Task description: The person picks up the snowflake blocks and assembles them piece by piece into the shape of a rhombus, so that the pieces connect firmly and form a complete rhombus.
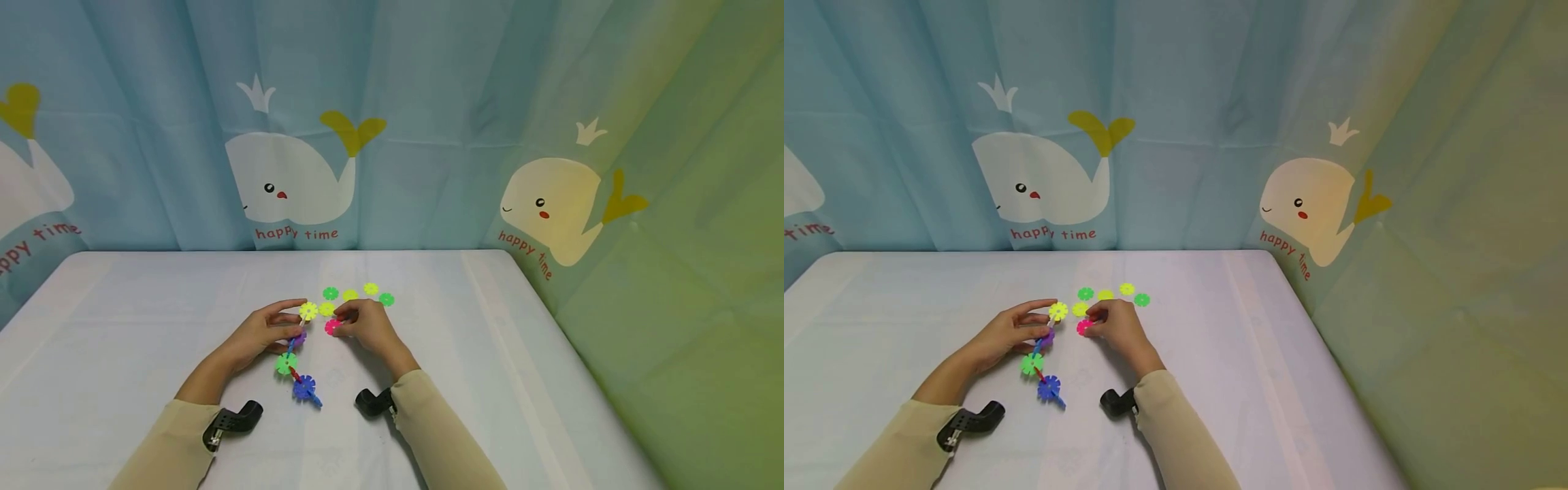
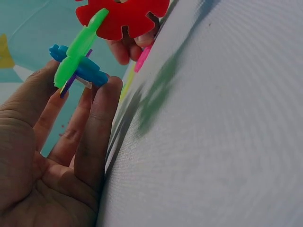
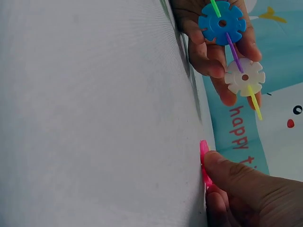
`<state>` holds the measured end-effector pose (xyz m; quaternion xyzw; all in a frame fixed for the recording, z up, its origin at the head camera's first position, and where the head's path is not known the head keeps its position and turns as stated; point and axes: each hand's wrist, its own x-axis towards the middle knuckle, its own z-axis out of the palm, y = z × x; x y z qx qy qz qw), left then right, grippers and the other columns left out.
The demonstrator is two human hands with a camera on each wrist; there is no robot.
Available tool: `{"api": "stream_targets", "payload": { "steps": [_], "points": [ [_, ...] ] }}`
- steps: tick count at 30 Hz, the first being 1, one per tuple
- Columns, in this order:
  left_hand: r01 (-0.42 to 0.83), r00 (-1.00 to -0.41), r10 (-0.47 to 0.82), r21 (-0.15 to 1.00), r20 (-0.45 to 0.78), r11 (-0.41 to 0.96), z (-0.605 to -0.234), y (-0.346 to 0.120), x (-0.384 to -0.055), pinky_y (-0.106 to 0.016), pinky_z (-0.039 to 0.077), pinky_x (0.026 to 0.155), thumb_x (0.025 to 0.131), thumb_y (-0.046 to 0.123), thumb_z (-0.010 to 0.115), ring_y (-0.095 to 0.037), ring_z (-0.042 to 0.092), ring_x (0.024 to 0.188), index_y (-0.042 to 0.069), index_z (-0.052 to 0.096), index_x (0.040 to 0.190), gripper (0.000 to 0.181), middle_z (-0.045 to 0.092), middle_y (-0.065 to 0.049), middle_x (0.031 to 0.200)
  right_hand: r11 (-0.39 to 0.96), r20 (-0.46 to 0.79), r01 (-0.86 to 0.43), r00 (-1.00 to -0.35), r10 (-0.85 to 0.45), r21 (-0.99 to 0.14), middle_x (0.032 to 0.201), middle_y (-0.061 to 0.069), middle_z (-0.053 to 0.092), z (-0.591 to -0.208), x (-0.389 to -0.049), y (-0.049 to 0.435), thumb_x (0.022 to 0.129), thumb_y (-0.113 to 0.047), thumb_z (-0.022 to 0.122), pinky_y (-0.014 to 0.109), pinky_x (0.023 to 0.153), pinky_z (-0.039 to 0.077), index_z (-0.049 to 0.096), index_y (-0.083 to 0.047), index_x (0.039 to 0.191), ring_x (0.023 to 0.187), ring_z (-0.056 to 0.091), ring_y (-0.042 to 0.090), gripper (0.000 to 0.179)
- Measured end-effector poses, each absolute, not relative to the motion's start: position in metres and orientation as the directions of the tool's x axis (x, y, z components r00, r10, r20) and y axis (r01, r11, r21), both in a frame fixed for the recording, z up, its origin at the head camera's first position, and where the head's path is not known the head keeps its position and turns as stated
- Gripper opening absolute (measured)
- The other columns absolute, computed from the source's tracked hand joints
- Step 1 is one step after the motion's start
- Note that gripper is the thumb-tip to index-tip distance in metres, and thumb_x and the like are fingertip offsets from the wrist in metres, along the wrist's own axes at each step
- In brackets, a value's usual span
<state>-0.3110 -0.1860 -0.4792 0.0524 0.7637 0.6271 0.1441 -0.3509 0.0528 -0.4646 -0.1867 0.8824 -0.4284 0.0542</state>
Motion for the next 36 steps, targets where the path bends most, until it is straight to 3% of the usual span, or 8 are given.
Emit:
{"api": "stream_targets", "payload": {
  "steps": [9,19,36],
  "points": [
    [-0.097,-0.953,0.263,0.974,-0.15,0.205,-0.481,-0.187,-0.311,-0.039,0.059,0.08,0.093,0.024,0.07,-0.021,0.066,0.097,0.019,0.042,0.149,0.063,0.054,-0.023,0.135,0.576,0.093,-0.318,-0.918,-0.385,-0.753,0.096,0.003,0.074,-0.465,-0.352,0.052,0.075,-0.011,0.086,0.022,0.07,0.052,0.076,-0.007,0.104,0.076,0.062,0.008,0.031],
    [-0.091,-0.956,0.256,0.973,-0.146,0.213,-0.48,-0.188,-0.31,-0.038,0.059,0.079,0.093,0.026,0.07,-0.02,0.066,0.096,0.019,0.042,0.149,0.064,0.054,-0.023,0.136,0.542,0.067,-0.279,-0.924,-0.377,-0.793,0.082,-0.002,0.07,-0.471,-0.354,0.055,0.076,-0.012,0.085,0.021,0.064,0.05,0.077,-0.011,0.097,0.072,0.059,0.009,0.022],
    [-0.108,-0.954,0.253,0.973,-0.159,0.206,-0.482,-0.182,-0.311,-0.036,0.06,0.075,0.092,0.022,0.07,-0.019,0.067,0.093,0.016,0.043,0.148,0.062,0.057,-0.021,0.133,0.488,0.151,-0.355,-0.9,-0.408,-0.798,0.089,0.002,0.07,-0.474,-0.348,0.068,0.083,-0.01,0.079,0.021,0.072,0.052,0.073,-0.007,0.099,0.078,0.061,0.009,0.017]
  ]
}}
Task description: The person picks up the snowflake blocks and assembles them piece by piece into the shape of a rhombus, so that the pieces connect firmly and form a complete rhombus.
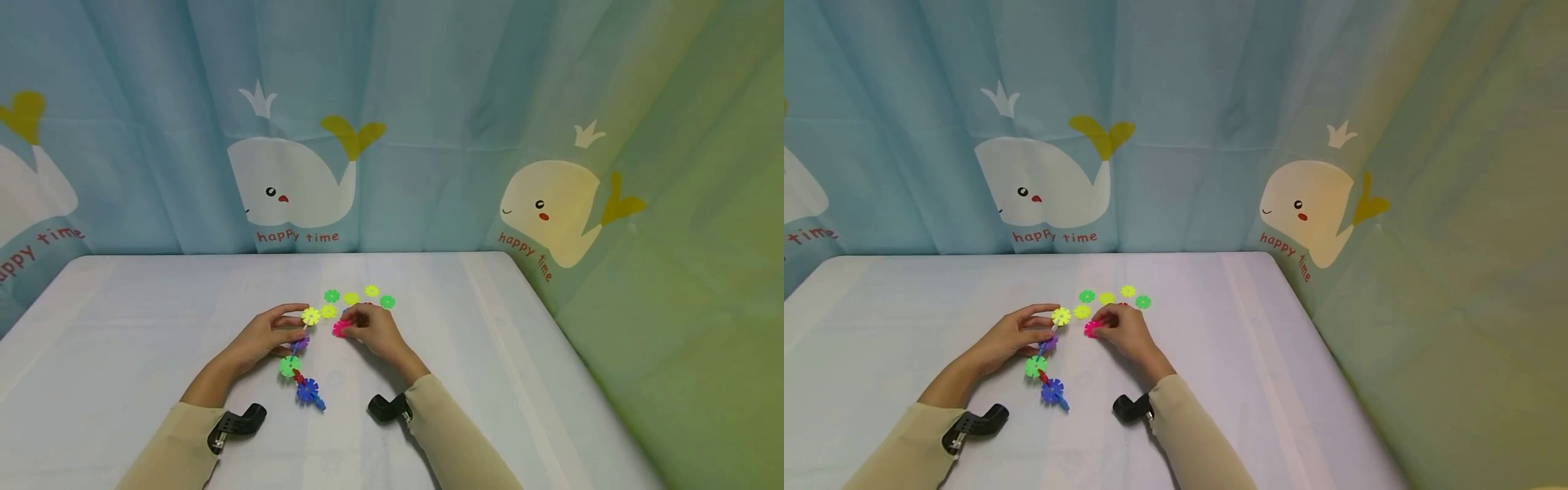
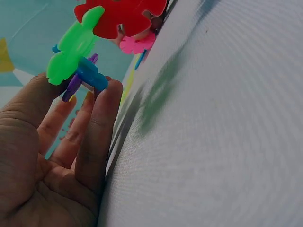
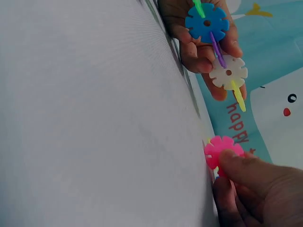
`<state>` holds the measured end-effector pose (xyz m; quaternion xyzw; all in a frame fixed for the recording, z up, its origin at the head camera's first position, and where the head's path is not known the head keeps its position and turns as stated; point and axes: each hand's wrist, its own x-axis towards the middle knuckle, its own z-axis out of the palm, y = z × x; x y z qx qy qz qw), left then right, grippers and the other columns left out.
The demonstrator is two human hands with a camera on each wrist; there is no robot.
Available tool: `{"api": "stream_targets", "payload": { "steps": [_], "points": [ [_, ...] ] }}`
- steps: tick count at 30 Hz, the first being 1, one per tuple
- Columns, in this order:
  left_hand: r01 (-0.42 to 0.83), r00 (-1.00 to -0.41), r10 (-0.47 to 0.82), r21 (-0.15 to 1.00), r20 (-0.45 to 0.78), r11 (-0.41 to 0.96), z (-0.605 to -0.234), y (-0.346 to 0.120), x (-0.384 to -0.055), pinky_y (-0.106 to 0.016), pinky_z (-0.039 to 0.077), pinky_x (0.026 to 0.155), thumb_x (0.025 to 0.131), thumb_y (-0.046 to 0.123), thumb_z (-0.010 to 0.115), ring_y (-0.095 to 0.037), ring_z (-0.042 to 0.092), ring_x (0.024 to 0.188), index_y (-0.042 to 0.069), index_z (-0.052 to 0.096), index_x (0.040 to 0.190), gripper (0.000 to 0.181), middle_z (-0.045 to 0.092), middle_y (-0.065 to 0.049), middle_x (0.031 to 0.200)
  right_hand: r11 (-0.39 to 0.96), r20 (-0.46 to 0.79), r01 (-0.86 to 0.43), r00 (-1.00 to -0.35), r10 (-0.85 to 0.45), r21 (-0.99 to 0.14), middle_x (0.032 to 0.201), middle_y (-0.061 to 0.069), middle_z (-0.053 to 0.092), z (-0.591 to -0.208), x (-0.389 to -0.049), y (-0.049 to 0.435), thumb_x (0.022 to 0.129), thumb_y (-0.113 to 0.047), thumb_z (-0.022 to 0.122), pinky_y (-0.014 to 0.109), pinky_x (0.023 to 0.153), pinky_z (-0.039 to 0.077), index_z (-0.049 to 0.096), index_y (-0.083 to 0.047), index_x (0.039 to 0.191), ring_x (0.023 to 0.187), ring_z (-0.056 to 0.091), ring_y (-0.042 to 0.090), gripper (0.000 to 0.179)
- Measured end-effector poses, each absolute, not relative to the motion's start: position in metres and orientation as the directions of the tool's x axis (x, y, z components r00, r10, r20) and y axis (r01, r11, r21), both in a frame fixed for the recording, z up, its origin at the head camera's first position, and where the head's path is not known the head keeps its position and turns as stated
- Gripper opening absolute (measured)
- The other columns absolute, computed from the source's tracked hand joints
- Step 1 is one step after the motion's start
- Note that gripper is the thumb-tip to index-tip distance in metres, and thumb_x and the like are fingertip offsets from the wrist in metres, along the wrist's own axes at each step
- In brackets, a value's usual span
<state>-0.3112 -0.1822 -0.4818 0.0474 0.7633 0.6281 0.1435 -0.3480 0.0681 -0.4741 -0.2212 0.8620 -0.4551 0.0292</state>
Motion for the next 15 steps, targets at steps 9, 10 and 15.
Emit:
{"api": "stream_targets", "payload": {
  "steps": [9,10,15],
  "points": [
    [-0.098,-0.954,0.253,0.966,-0.159,0.238,-0.481,-0.179,-0.311,-0.036,0.059,0.079,0.093,0.024,0.069,-0.019,0.065,0.097,0.017,0.042,0.15,0.063,0.055,-0.022,0.136,0.398,0.173,-0.362,-0.883,-0.437,-0.843,0.095,0.005,0.07,-0.481,-0.346,0.073,0.088,-0.008,0.074,0.019,0.069,0.05,0.073,-0.008,0.107,0.076,0.059,0.009,0.02],
    [-0.096,-0.954,0.254,0.965,-0.158,0.243,-0.482,-0.179,-0.311,-0.036,0.059,0.08,0.093,0.025,0.069,-0.02,0.065,0.098,0.017,0.042,0.15,0.063,0.055,-0.021,0.136,0.392,0.175,-0.358,-0.885,-0.431,-0.847,0.095,0.005,0.07,-0.482,-0.346,0.073,0.088,-0.008,0.074,0.019,0.069,0.05,0.073,-0.008,0.107,0.076,0.058,0.009,0.019],
    [-0.09,-0.954,0.255,0.962,-0.157,0.258,-0.483,-0.178,-0.312,-0.036,0.058,0.083,0.093,0.027,0.069,-0.02,0.065,0.1,0.018,0.043,0.149,0.063,0.056,-0.02,0.134,0.379,0.194,-0.367,-0.885,-0.422,-0.849,0.095,0.006,0.071,-0.486,-0.348,0.071,0.088,-0.008,0.074,0.019,0.068,0.05,0.073,-0.007,0.105,0.075,0.059,0.007,0.017]
  ]
}}
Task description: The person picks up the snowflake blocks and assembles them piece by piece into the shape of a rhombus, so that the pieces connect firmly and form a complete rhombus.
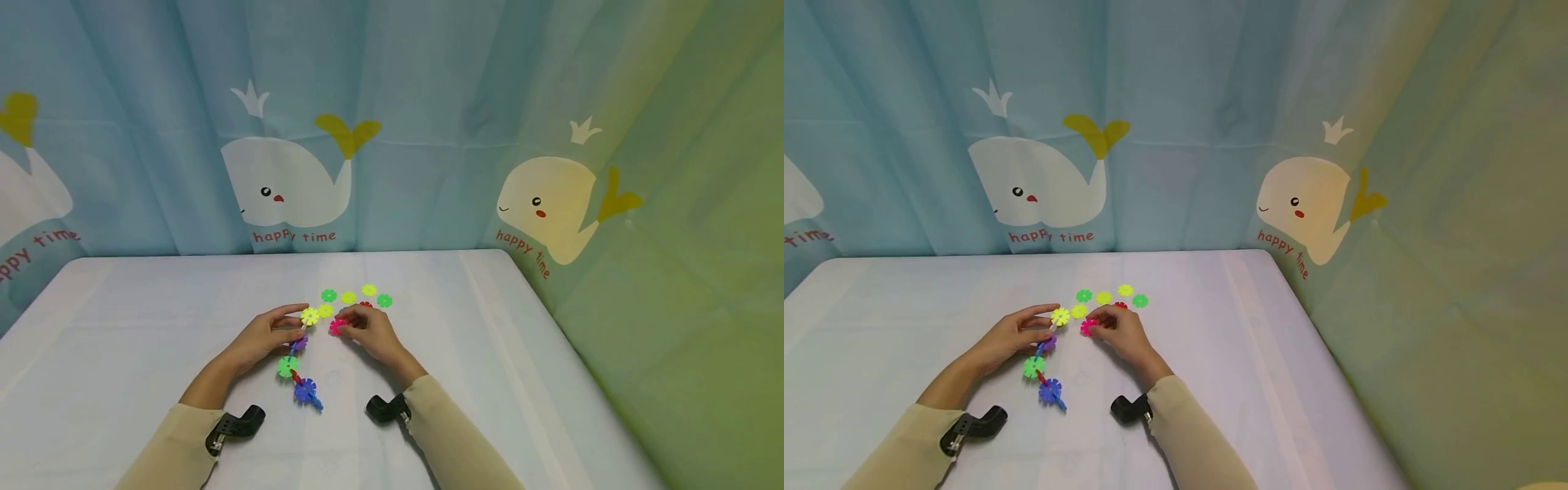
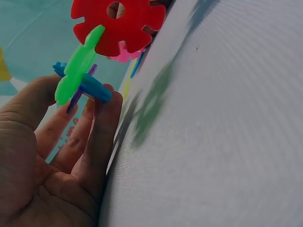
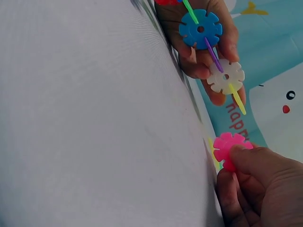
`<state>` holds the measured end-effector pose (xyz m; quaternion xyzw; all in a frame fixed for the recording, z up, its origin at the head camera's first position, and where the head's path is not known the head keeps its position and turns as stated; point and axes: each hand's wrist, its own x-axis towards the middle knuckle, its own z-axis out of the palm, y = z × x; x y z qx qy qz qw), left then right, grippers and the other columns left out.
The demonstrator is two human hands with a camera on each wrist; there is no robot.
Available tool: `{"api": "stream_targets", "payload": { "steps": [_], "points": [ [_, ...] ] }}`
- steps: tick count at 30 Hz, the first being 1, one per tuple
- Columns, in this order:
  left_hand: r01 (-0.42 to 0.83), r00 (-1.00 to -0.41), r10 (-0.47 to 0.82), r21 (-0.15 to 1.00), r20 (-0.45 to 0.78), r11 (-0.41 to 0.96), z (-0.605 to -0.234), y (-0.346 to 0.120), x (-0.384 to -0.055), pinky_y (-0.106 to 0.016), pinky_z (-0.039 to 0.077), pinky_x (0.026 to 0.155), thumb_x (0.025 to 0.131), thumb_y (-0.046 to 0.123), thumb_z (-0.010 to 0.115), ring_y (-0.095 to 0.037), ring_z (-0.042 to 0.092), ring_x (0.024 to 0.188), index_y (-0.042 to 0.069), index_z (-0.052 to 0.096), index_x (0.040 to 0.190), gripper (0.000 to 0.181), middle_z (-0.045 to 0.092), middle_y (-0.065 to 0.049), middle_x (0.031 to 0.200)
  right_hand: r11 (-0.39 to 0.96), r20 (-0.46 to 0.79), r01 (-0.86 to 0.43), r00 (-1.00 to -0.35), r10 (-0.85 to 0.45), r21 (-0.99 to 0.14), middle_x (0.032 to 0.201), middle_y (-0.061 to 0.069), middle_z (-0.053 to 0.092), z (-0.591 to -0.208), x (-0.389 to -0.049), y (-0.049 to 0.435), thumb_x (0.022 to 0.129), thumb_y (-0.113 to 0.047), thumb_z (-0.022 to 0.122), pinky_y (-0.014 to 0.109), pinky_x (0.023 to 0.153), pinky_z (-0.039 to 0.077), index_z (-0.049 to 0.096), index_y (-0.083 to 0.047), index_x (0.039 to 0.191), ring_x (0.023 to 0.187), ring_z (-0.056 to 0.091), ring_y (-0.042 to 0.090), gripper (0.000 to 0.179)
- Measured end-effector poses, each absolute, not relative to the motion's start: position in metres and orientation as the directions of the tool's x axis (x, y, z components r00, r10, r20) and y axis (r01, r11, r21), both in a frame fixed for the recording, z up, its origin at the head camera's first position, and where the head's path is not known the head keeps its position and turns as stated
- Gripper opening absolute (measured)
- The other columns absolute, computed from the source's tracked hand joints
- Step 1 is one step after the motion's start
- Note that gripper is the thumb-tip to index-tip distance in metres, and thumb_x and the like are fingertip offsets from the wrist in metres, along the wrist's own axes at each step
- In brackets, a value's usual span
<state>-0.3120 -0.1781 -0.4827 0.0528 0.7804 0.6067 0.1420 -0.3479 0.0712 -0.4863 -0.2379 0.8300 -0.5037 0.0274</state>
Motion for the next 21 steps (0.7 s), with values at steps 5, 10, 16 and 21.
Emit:
{"api": "stream_targets", "payload": {
  "steps": [5,10,16,21],
  "points": [
    [-0.086,-0.951,0.264,0.958,-0.161,0.274,-0.483,-0.175,-0.315,-0.037,0.058,0.084,0.093,0.03,0.07,-0.02,0.065,0.101,0.018,0.044,0.148,0.063,0.056,-0.02,0.134,0.365,0.219,-0.381,-0.884,-0.413,-0.85,0.09,0.007,0.07,-0.488,-0.348,0.071,0.087,-0.007,0.075,0.02,0.069,0.051,0.073,-0.007,0.103,0.076,0.06,0.008,0.017],
    [-0.076,-0.946,0.281,0.952,-0.163,0.296,-0.483,-0.166,-0.321,-0.039,0.057,0.086,0.092,0.032,0.07,-0.021,0.064,0.105,0.019,0.046,0.147,0.062,0.057,-0.018,0.136,0.334,0.241,-0.379,-0.89,-0.387,-0.863,0.089,0.009,0.069,-0.488,-0.348,0.072,0.087,-0.006,0.074,0.021,0.067,0.052,0.072,-0.005,0.102,0.076,0.061,0.01,0.015],
    [-0.073,-0.943,0.293,0.957,-0.158,0.28,-0.483,-0.159,-0.326,-0.037,0.058,0.084,0.091,0.032,0.072,-0.019,0.064,0.104,0.018,0.047,0.146,0.062,0.058,-0.017,0.133,0.314,0.247,-0.37,-0.897,-0.367,-0.875,0.089,0.016,0.068,-0.489,-0.349,0.069,0.086,0.002,0.072,0.017,0.065,0.049,0.069,0.002,0.102,0.078,0.062,0.019,0.016],
    [-0.066,-0.944,0.292,0.958,-0.151,0.281,-0.482,-0.158,-0.327,-0.037,0.058,0.083,0.091,0.031,0.071,-0.019,0.064,0.103,0.017,0.047,0.146,0.062,0.057,-0.019,0.134,0.291,0.251,-0.367,-0.896,-0.366,-0.884,0.09,0.022,0.066,-0.489,-0.351,0.068,0.086,0.004,0.071,0.017,0.063,0.049,0.068,0.006,0.102,0.078,0.062,0.024,0.017]
  ]
}}
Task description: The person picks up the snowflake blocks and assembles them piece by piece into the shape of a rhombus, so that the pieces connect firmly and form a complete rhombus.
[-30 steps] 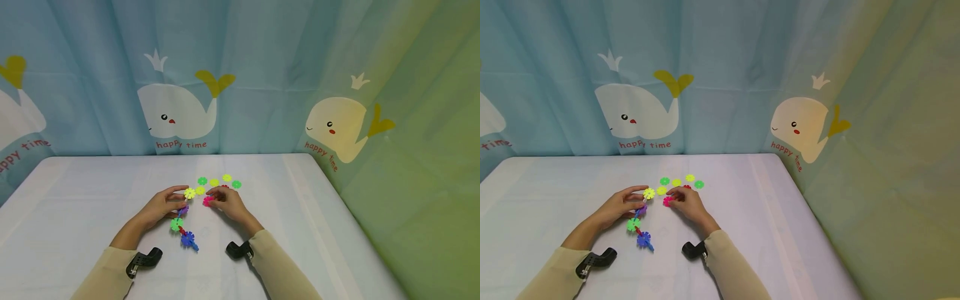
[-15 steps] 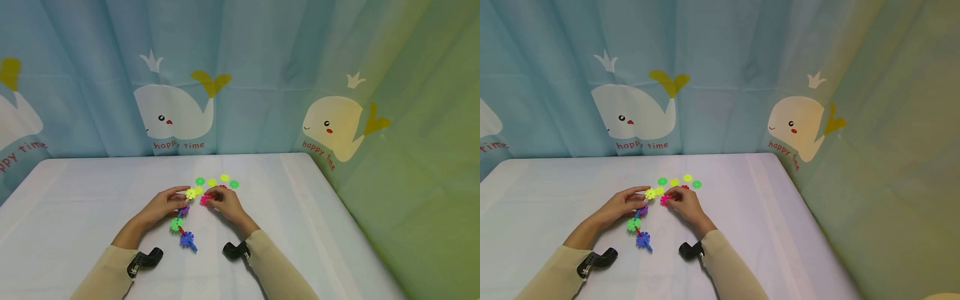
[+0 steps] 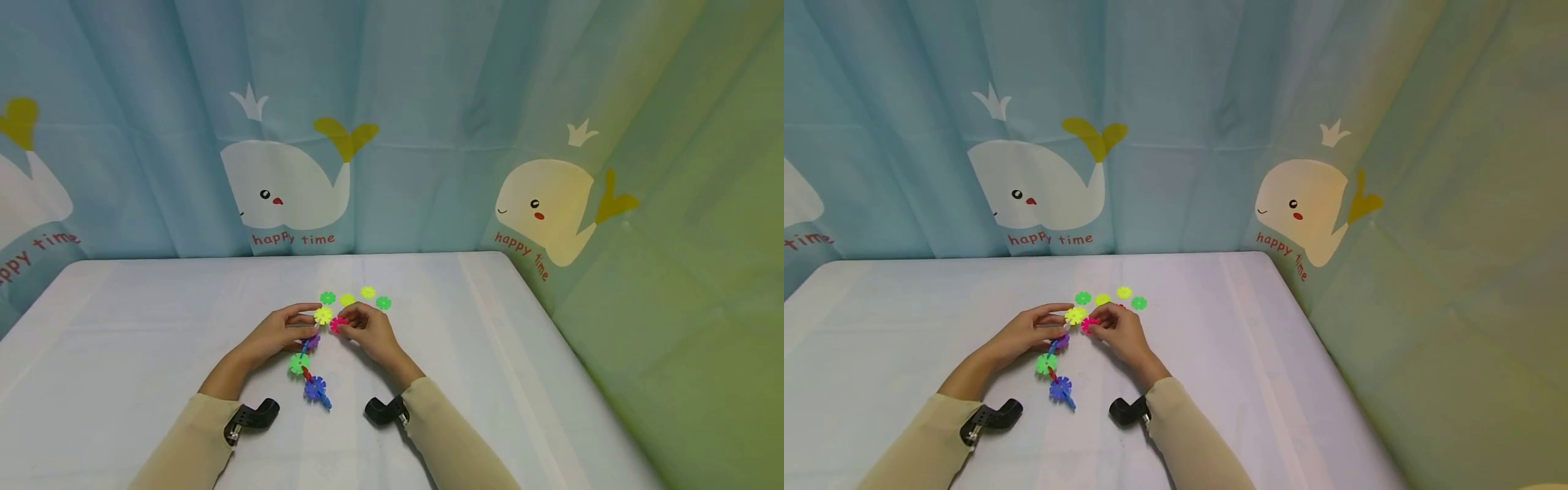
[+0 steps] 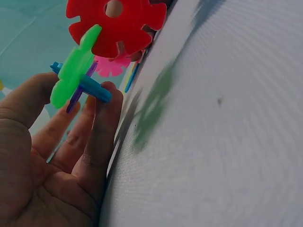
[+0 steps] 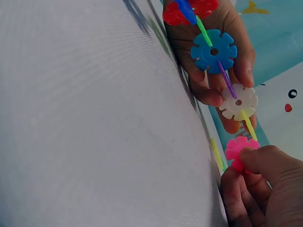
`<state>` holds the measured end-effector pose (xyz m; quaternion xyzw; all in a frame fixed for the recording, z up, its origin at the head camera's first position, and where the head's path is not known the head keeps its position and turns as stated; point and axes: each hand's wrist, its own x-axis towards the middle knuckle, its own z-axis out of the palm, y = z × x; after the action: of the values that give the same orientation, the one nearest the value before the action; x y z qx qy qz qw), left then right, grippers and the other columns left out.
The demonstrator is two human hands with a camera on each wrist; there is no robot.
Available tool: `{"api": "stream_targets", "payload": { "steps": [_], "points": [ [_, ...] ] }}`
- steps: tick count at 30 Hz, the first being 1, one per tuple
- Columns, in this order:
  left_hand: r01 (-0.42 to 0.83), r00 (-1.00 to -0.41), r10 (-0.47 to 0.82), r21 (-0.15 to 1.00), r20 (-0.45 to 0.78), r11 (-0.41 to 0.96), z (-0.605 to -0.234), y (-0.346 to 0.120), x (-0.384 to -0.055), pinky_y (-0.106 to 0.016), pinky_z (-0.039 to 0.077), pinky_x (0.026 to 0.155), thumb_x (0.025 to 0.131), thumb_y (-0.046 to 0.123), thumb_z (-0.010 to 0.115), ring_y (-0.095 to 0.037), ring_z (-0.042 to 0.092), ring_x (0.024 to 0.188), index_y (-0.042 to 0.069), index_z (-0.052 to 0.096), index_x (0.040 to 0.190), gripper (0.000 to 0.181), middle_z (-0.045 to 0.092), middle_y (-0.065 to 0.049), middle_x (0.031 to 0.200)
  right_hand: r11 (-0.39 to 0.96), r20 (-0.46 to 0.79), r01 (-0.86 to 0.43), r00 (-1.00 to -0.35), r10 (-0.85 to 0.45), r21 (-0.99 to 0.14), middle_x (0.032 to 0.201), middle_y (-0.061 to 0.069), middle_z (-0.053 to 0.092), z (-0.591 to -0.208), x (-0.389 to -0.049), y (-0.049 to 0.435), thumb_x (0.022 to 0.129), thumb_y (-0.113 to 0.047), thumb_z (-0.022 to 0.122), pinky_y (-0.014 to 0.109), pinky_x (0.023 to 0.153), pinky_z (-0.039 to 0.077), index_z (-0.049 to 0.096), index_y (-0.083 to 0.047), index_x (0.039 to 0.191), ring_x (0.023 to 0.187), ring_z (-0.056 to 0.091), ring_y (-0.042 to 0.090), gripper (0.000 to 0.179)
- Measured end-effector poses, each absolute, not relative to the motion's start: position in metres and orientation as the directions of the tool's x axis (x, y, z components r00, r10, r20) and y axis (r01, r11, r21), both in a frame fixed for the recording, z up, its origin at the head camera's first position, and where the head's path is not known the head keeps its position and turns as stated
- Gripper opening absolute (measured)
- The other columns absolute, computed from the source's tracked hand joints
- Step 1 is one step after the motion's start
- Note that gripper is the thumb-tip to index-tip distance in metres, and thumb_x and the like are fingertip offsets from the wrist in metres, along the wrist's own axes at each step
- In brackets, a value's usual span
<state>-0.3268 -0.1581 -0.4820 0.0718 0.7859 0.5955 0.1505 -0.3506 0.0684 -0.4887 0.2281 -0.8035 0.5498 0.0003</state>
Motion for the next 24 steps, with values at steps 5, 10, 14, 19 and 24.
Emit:
{"api": "stream_targets", "payload": {
  "steps": [5,10,14,19,24],
  "points": [
    [-0.053,-0.945,0.297,0.959,-0.138,0.278,-0.481,-0.158,-0.326,-0.038,0.058,0.084,0.092,0.031,0.07,-0.02,0.064,0.104,0.014,0.046,0.147,0.062,0.056,-0.021,0.136,0.285,0.255,-0.36,-0.903,-0.344,-0.888,0.09,0.014,0.068,-0.489,-0.348,0.069,0.085,0.001,0.073,0.019,0.065,0.051,0.069,0.0,0.101,0.076,0.06,0.011,0.017],
    [-0.064,-0.949,0.28,0.956,-0.147,0.285,-0.48,-0.157,-0.324,-0.037,0.058,0.084,0.092,0.03,0.07,-0.019,0.064,0.102,0.014,0.046,0.147,0.062,0.056,-0.02,0.134,0.268,0.266,-0.366,-0.9,-0.346,-0.891,0.089,0.011,0.067,-0.489,-0.348,0.069,0.085,0.001,0.073,0.021,0.066,0.053,0.069,-0.003,0.099,0.075,0.06,0.008,0.015],
    [-0.061,-0.951,0.274,0.954,-0.145,0.293,-0.48,-0.157,-0.324,-0.037,0.058,0.083,0.092,0.03,0.07,-0.018,0.064,0.099,0.013,0.047,0.147,0.061,0.058,-0.019,0.133,0.265,0.27,-0.369,-0.899,-0.346,-0.891,0.09,0.012,0.067,-0.49,-0.349,0.069,0.085,0.001,0.073,0.02,0.066,0.053,0.068,-0.002,0.098,0.076,0.06,0.009,0.014],
    [-0.05,-0.951,0.279,0.955,-0.135,0.293,-0.481,-0.157,-0.324,-0.036,0.058,0.082,0.092,0.03,0.071,-0.018,0.064,0.097,0.012,0.048,0.146,0.061,0.057,-0.02,0.133,0.275,0.275,-0.378,-0.896,-0.349,-0.884,0.089,0.018,0.067,-0.485,-0.345,0.067,0.085,0.003,0.073,0.017,0.065,0.05,0.068,0.004,0.098,0.078,0.061,0.017,0.014],
    [-0.035,-0.949,0.29,0.956,-0.123,0.292,-0.481,-0.156,-0.324,-0.035,0.058,0.08,0.092,0.03,0.071,-0.018,0.065,0.096,0.012,0.048,0.145,0.061,0.058,-0.021,0.133,0.279,0.277,-0.389,-0.889,-0.366,-0.878,0.088,0.023,0.066,-0.461,-0.33,0.067,0.085,0.006,0.071,0.019,0.067,0.051,0.066,0.01,0.097,0.08,0.063,0.026,0.014]
  ]
}}
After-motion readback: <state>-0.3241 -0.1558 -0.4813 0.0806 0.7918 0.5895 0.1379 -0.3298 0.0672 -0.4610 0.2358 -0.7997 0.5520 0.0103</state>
